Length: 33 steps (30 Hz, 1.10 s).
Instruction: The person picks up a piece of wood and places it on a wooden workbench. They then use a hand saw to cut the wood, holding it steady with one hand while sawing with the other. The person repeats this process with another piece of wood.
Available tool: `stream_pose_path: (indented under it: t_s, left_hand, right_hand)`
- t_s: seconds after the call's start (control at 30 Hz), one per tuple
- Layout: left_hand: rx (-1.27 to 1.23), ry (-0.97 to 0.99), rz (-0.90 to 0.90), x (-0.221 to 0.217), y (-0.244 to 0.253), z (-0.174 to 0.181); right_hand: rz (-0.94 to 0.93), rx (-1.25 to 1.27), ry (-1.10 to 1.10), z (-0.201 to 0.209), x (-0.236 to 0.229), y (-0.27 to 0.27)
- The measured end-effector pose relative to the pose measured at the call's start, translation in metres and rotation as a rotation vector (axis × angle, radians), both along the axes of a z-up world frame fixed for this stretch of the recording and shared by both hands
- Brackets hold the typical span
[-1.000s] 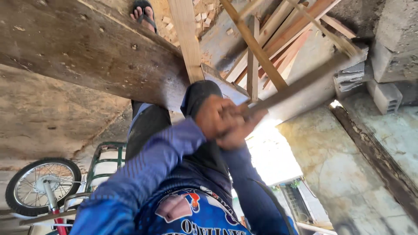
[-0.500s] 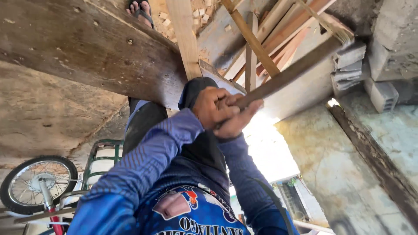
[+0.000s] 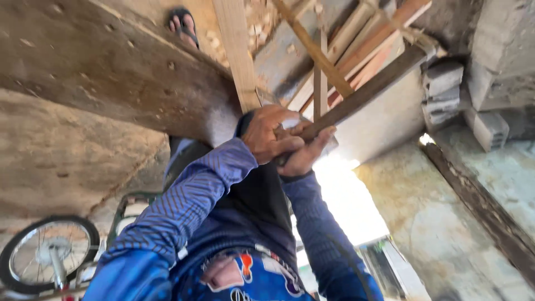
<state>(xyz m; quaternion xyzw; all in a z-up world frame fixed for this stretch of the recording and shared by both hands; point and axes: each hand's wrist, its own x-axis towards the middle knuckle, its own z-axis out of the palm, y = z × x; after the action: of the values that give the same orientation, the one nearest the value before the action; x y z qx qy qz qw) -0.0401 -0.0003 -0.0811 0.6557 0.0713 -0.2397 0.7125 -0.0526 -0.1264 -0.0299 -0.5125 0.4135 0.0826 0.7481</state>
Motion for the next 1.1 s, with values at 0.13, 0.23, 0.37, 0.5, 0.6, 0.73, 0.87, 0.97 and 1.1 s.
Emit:
stream_pose_path:
  t_s: [0.13,0.23,0.37,0.5,0.6,0.73,0.87,0.97,1.1]
  left_hand:
    - [0.744,-0.155,0.479,-0.002,0.025,-0.107]
    - [0.598,-0.049,0.29,0.042,0.064,-0.148]
    - [0.272,0.269,0.211,0.045,0.046,-0.197]
    - [0.505,0.076,0.039,0.062,0.028,-0.226]
    - [0.418,0.158,0.035,0.077,0.023,-0.205]
    - [0.763,-0.131,0.121,0.07,0.017,-0.122]
    - [0.311,-0.146,-0.122,0.053,-0.004,0.005]
    - [-0.03,-0.054,-0.457,0.041,-0.016,0.097]
    - [-0.26,0.017,-0.219,0.056,-0.008,0.169]
  right_hand:
    - [-0.058,0.115,0.083,0.018,0.018,0.021]
    - [0.026,-0.008,0.065,0.012,0.011,0.021]
    - [-0.001,0.002,0.05,0.002,0.005,0.013]
    - [-0.056,0.021,0.037,0.0,0.011,0.014]
    - [-0.079,0.063,0.047,0.006,0.025,0.017]
    - [-0.141,0.139,0.074,0.01,0.033,0.015]
    - [-0.239,0.249,0.159,0.044,0.034,-0.003]
    - [0.016,-0.115,0.221,0.125,0.021,-0.013]
    - [-0.237,0.287,0.138,0.201,0.029,-0.01]
